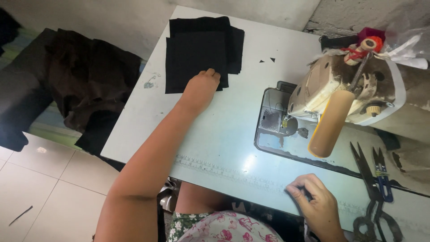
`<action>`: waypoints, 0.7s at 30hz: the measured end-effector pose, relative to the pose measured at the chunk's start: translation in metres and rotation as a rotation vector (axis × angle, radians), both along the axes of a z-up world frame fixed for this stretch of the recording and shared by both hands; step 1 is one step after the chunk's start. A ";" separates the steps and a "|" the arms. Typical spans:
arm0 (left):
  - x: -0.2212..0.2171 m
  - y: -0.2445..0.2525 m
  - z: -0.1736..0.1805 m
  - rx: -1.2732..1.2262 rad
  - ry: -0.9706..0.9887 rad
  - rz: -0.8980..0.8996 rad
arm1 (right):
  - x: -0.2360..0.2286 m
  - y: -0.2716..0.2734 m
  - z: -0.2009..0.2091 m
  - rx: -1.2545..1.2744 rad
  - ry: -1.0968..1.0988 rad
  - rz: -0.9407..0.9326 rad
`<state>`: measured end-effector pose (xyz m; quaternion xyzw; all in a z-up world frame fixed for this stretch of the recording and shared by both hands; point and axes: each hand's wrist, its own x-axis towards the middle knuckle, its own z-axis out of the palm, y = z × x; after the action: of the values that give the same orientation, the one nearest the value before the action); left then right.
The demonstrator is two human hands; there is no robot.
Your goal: The person is folding black fabric components and trimming the edges with a pair of scissors at a sewing workstation.
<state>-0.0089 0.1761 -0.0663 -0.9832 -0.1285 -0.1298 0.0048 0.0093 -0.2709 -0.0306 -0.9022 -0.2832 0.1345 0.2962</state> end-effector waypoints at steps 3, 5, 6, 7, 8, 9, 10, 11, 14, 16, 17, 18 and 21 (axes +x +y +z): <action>0.001 -0.001 -0.003 0.070 -0.024 0.009 | -0.001 -0.001 0.000 0.017 0.004 0.011; 0.001 0.003 -0.008 0.160 -0.049 0.036 | -0.002 0.000 0.002 0.022 0.003 0.020; 0.002 0.006 -0.007 0.160 -0.048 0.035 | -0.001 0.001 0.003 0.023 0.004 0.019; 0.002 0.009 -0.006 0.085 -0.106 0.038 | -0.002 0.001 0.004 0.027 0.007 0.029; 0.003 0.011 -0.006 0.010 -0.164 0.042 | -0.002 0.001 0.005 0.031 0.011 0.038; 0.001 0.012 -0.001 0.011 -0.165 0.041 | -0.002 0.001 0.004 0.032 0.011 0.037; -0.001 0.012 0.004 -0.165 -0.167 0.087 | -0.002 0.000 0.003 0.033 0.011 0.030; -0.003 0.014 0.010 -0.341 -0.169 0.133 | -0.002 0.001 0.003 0.035 0.012 0.024; -0.003 0.020 0.003 -0.332 -0.200 0.087 | -0.002 0.001 0.002 0.042 -0.028 0.040; -0.013 0.010 0.021 -0.380 -0.170 0.067 | -0.001 0.001 0.001 0.030 -0.023 0.038; -0.018 0.004 0.028 -0.432 -0.139 0.049 | -0.001 0.000 0.001 0.015 -0.017 0.039; -0.016 0.006 0.021 -0.434 -0.140 0.051 | -0.001 0.000 0.002 0.013 -0.017 0.040; -0.010 0.012 0.005 -0.163 -0.033 0.020 | -0.002 0.002 0.003 -0.002 0.003 0.027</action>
<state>-0.0186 0.1877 -0.0610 -0.9767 -0.1486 -0.1349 -0.0761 0.0071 -0.2692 -0.0273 -0.8984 -0.2949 0.1401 0.2938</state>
